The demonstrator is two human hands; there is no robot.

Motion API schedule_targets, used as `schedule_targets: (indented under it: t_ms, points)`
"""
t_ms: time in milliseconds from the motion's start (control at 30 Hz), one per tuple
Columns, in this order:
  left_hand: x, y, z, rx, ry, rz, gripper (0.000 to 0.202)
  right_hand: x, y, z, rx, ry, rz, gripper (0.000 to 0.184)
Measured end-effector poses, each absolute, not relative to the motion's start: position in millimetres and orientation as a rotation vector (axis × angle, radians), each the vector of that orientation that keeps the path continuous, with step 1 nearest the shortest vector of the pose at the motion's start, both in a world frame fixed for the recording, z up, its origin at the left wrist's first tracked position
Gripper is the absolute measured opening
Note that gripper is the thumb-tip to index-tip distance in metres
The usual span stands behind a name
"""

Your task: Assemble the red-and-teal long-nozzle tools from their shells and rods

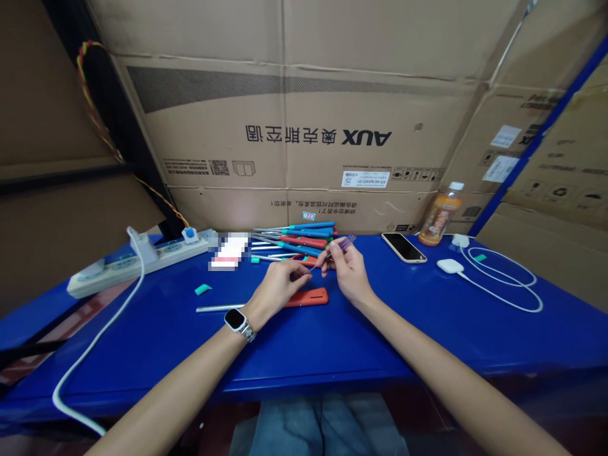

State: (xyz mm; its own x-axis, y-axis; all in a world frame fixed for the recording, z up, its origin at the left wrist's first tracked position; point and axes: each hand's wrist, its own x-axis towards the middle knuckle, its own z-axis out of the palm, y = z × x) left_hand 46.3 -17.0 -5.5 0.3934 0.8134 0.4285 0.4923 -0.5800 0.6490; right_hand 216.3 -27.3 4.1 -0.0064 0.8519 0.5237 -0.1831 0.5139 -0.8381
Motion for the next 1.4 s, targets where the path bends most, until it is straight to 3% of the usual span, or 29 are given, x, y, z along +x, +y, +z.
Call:
schedule_targets:
  t_ms: [833, 1400]
  points:
    - [51, -23, -1, 2.244, 1.184, 1.027, 0.016, 216, -35, 6, -0.716, -1.462, 0.792, 0.031]
    - [56, -30, 0, 2.291, 1.097, 1.045, 0.012, 222, -39, 13, -0.795, -1.55, 0.73, 0.037]
